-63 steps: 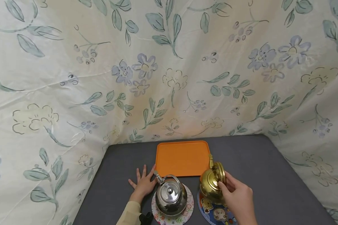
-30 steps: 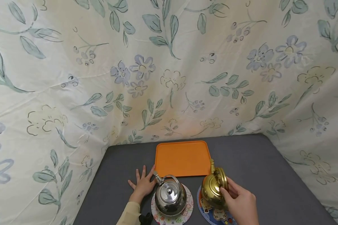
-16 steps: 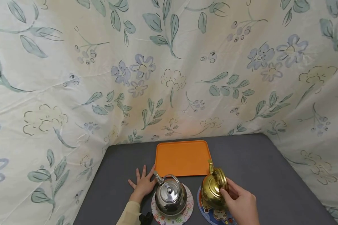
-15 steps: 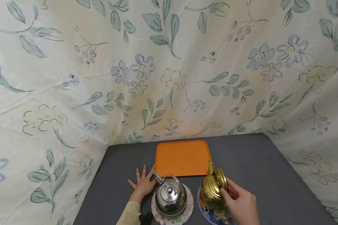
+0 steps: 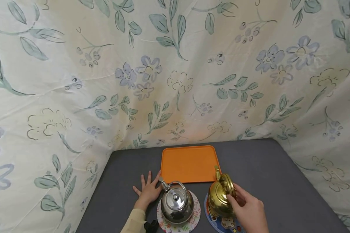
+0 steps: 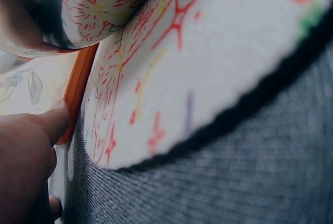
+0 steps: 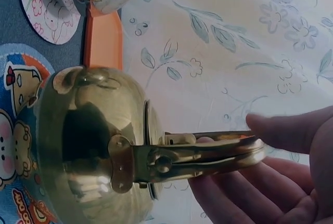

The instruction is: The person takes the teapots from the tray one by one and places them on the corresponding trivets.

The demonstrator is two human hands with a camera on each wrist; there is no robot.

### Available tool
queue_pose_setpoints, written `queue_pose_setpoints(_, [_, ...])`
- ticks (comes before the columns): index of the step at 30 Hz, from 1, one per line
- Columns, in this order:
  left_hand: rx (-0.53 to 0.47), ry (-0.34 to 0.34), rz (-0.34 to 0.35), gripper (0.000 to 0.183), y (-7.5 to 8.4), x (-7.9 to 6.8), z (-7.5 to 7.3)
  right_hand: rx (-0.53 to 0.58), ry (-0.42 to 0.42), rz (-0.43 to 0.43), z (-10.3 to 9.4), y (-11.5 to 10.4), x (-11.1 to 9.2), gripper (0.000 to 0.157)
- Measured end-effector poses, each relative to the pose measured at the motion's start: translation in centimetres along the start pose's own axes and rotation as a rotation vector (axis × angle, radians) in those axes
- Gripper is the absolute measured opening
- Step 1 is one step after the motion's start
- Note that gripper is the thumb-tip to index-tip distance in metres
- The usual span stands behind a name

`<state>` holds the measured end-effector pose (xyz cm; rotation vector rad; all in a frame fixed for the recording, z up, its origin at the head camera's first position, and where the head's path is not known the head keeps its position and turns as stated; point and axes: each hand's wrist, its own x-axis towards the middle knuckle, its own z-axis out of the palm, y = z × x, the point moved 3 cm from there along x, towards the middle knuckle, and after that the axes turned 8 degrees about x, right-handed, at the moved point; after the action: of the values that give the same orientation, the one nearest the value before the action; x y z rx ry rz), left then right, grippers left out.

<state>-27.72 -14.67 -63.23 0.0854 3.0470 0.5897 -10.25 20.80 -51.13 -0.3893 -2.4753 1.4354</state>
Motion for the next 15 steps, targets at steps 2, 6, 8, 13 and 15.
queue_pose_setpoints(2, [0.005,-0.003,-0.008,0.066,0.0,0.0,0.0,0.0,-0.004,-0.002,0.0,0.0,0.1,0.064])
queue_pose_setpoints(6, [0.008,-0.013,-0.007,0.067,0.0,0.0,0.0,-0.013,-0.019,0.008,-0.3,0.2,0.5,0.069])
queue_pose_setpoints(8, [0.006,-0.016,0.006,0.071,-0.2,-0.2,-0.2,-0.029,-0.025,0.011,-0.7,0.3,0.8,0.071])
queue_pose_setpoints(13, [0.006,0.029,0.043,0.076,-1.2,-1.2,-1.5,-0.079,0.043,-0.11,-2.2,0.3,1.8,0.063])
queue_pose_setpoints(15, [0.037,0.078,0.062,0.072,-1.8,-1.9,-2.3,-0.108,0.101,-0.226,-2.9,0.2,2.2,0.051])
